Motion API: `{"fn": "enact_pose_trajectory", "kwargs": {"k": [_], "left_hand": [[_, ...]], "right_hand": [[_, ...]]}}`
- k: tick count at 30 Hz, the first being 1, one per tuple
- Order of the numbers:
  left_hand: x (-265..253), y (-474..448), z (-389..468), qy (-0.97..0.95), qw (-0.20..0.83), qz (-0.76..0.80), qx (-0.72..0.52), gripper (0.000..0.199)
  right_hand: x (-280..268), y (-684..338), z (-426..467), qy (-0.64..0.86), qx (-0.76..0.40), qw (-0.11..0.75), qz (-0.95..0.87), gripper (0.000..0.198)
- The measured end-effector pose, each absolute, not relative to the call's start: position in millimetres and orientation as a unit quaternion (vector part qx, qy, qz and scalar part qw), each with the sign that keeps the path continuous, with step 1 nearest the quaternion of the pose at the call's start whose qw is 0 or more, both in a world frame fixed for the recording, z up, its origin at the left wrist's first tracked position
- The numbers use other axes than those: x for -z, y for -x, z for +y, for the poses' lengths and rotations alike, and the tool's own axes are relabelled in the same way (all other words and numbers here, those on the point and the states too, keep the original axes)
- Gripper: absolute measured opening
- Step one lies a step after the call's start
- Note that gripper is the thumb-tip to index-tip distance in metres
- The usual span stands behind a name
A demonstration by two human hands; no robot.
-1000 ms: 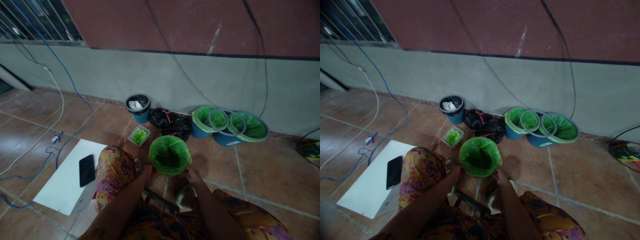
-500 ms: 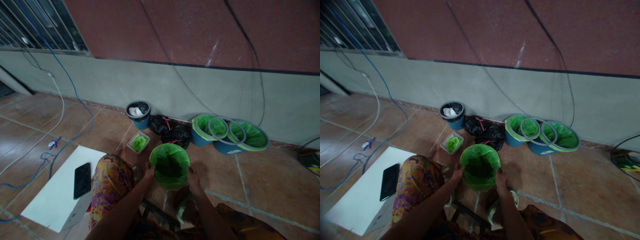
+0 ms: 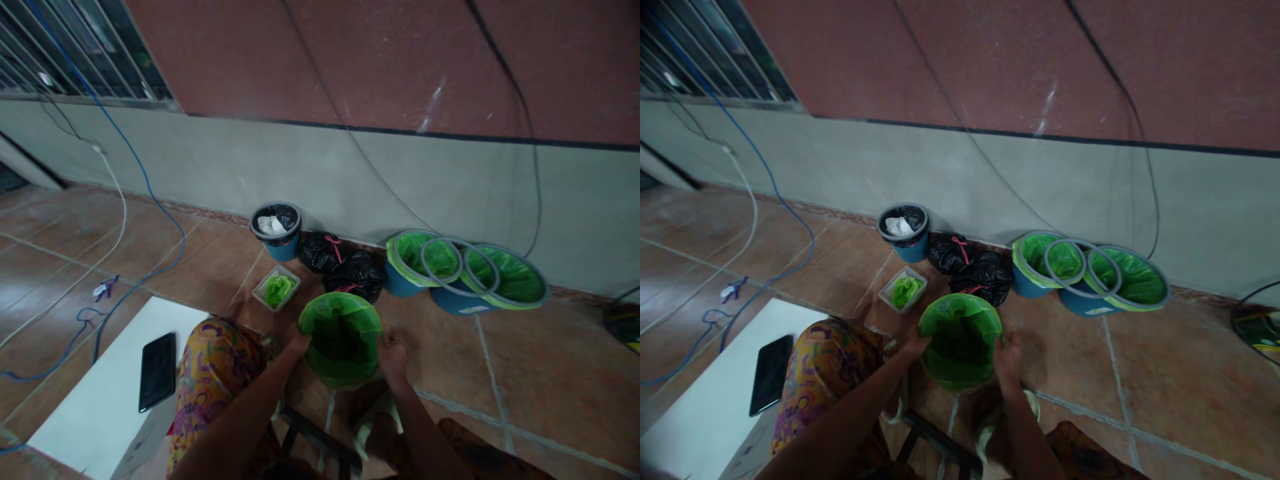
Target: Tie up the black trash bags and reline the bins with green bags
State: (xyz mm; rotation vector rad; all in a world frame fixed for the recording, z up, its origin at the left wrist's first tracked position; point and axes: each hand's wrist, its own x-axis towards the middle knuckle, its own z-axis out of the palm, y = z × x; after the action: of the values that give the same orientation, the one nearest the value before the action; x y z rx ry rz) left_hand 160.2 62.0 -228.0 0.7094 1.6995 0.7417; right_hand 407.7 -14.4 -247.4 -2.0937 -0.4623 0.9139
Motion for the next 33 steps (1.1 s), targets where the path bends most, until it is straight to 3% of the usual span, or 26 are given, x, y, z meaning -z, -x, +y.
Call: {"fn": "enact_pose_trajectory", "kwargs": {"k": [3, 6, 10, 16, 20, 24, 29, 33], "left_hand": [[227.4, -162.7, 72.3, -0.422, 0.445, 0.747, -0.256, 0.045], [226.2, -169.8, 90.0, -0.59, 0.343, 0.716, -0.148, 0.059], [228.0, -185.2, 116.4, -0.737, 0.266, 0.619, -0.055, 0.061], [241.2, -199.2, 136.7, -0.755, 0.283, 0.585, 0.084, 0.048], [240.9, -198.0, 139.0, -0.751, 0.287, 0.585, 0.107, 0.044], [233.6, -199.3, 139.5, -0.782, 0.216, 0.583, 0.052, 0.061], [234.9, -201.8, 140.4, -0.785, 0.236, 0.563, 0.105, 0.057], [240.4, -203.1, 141.8, -0.783, 0.216, 0.572, 0.116, 0.062]], "right_hand": [[242.4, -406.1, 0.1, 0.86, -0.223, 0.283, -0.361, 0.048], [237.5, -401.6, 22.9, 0.852, -0.182, 0.183, -0.456, 0.05], [241.2, -397.2, 50.3, 0.831, -0.179, 0.123, -0.512, 0.048], [264.6, -403.9, 54.9, 0.832, -0.269, 0.051, -0.482, 0.043], [264.9, -405.5, 57.4, 0.84, -0.261, 0.039, -0.475, 0.043], [257.3, -399.1, 64.0, 0.843, -0.204, 0.053, -0.495, 0.049], [256.7, -397.0, 64.6, 0.834, -0.271, 0.036, -0.48, 0.044], [256.4, -408.6, 67.4, 0.844, -0.263, 0.119, -0.453, 0.049]]}}
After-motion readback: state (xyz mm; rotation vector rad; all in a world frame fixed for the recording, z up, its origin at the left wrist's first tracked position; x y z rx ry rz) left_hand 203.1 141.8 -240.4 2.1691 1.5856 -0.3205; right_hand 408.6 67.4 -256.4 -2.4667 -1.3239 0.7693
